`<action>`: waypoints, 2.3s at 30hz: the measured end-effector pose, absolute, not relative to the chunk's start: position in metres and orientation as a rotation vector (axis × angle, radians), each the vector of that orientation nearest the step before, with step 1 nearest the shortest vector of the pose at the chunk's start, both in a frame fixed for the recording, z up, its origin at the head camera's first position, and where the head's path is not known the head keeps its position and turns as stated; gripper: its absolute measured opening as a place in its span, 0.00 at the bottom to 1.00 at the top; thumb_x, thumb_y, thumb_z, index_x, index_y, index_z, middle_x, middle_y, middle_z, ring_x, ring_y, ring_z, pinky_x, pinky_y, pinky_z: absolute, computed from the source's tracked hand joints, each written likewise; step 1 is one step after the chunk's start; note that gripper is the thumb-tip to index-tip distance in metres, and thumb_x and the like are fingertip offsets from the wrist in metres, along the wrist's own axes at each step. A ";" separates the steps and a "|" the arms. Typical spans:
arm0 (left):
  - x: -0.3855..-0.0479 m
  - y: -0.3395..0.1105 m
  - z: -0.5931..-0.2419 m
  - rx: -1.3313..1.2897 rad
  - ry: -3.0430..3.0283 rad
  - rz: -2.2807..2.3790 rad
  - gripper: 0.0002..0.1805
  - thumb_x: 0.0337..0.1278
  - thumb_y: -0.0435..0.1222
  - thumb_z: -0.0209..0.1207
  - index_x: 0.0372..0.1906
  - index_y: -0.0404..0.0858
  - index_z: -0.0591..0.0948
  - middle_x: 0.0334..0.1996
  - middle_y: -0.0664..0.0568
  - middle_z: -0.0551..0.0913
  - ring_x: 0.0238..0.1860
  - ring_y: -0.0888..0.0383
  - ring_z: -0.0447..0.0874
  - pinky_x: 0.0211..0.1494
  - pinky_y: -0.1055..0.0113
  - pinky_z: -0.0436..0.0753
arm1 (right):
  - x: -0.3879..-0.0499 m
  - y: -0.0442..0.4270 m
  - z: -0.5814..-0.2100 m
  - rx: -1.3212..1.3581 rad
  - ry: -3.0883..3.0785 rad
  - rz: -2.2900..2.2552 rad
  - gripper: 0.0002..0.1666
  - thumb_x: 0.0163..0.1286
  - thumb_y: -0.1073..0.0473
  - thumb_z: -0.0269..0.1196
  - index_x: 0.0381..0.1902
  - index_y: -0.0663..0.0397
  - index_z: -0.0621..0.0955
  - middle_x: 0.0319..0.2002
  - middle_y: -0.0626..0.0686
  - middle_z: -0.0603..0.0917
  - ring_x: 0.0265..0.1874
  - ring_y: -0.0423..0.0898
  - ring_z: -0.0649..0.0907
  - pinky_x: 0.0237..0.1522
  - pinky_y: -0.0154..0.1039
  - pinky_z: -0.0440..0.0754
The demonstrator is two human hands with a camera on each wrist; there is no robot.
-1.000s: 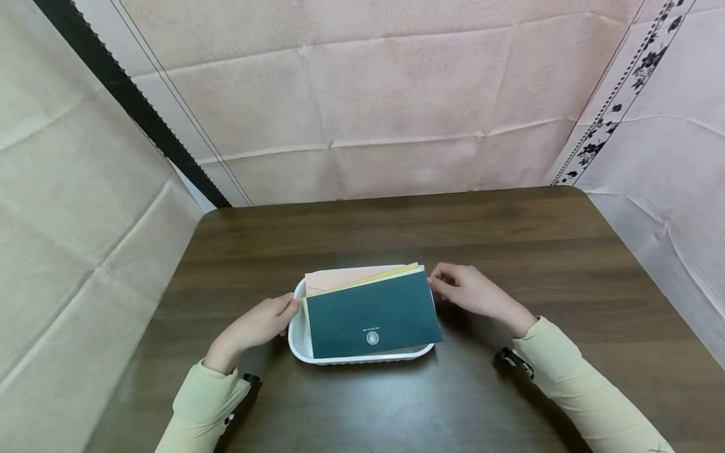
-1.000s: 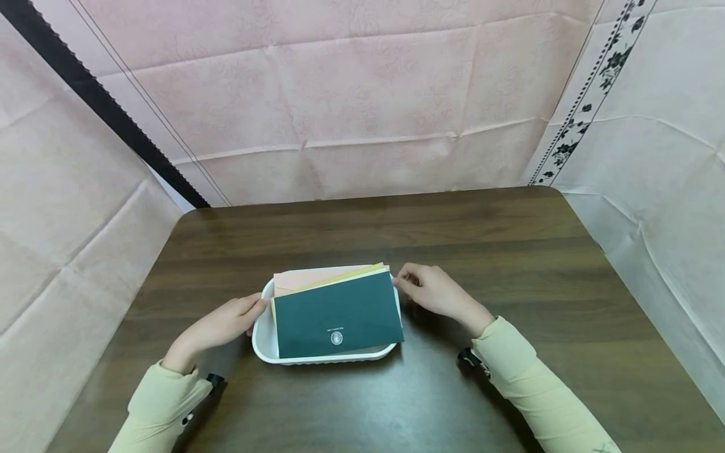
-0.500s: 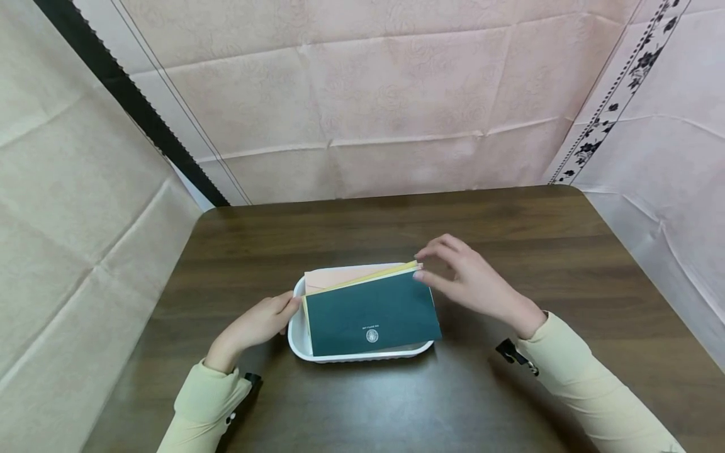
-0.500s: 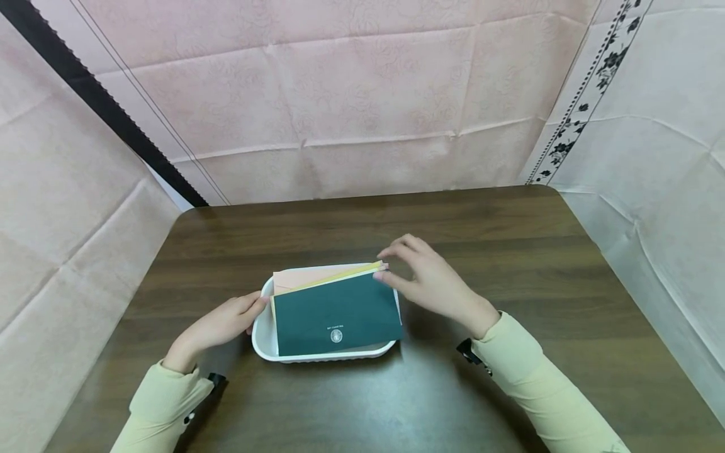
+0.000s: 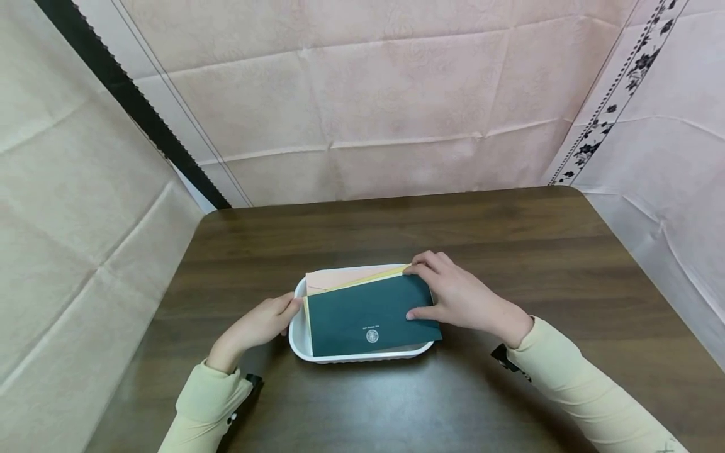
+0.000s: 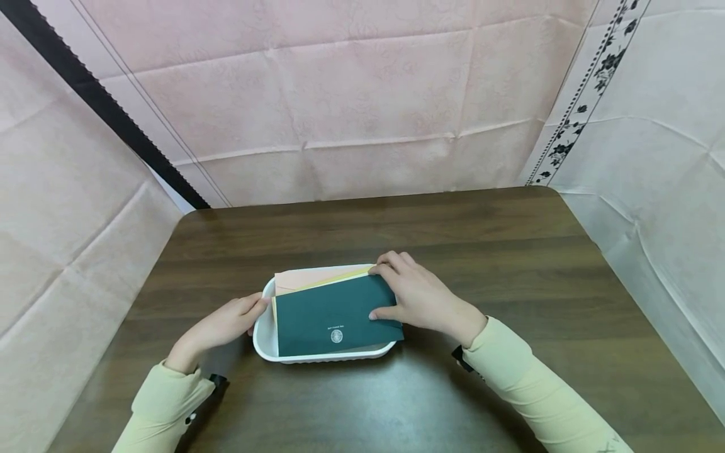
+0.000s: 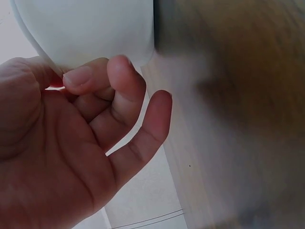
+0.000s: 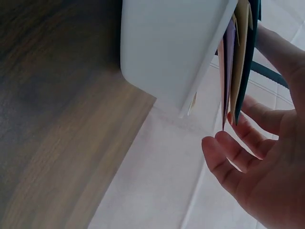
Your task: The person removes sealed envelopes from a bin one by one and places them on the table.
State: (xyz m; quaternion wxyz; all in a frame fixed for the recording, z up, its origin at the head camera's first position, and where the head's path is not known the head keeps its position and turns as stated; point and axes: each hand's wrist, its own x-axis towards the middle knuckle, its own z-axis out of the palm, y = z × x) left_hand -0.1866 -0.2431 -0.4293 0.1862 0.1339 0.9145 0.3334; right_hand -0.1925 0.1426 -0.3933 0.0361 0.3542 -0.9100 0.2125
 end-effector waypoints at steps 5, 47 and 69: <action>-0.186 -0.245 -0.430 0.375 2.572 0.946 0.20 0.80 0.48 0.45 0.44 0.36 0.76 0.24 0.50 0.74 0.25 0.54 0.72 0.32 0.60 0.73 | -0.192 0.141 -0.395 1.076 -2.817 0.658 0.45 0.54 0.41 0.78 0.64 0.56 0.76 0.60 0.54 0.72 0.56 0.51 0.72 0.51 0.46 0.81; -0.184 -0.242 -0.430 0.345 2.547 0.995 0.19 0.81 0.48 0.44 0.47 0.36 0.77 0.25 0.47 0.76 0.25 0.55 0.72 0.32 0.61 0.73 | -0.204 0.140 -0.389 0.949 -2.876 0.882 0.39 0.54 0.52 0.80 0.61 0.52 0.77 0.53 0.51 0.70 0.56 0.51 0.68 0.53 0.48 0.79; -0.186 -0.244 -0.433 0.340 2.548 0.989 0.18 0.81 0.47 0.45 0.42 0.38 0.76 0.24 0.48 0.76 0.25 0.55 0.73 0.33 0.60 0.74 | -0.214 0.143 -0.376 0.833 -2.908 0.879 0.40 0.55 0.57 0.79 0.62 0.60 0.74 0.55 0.57 0.74 0.54 0.54 0.72 0.57 0.52 0.78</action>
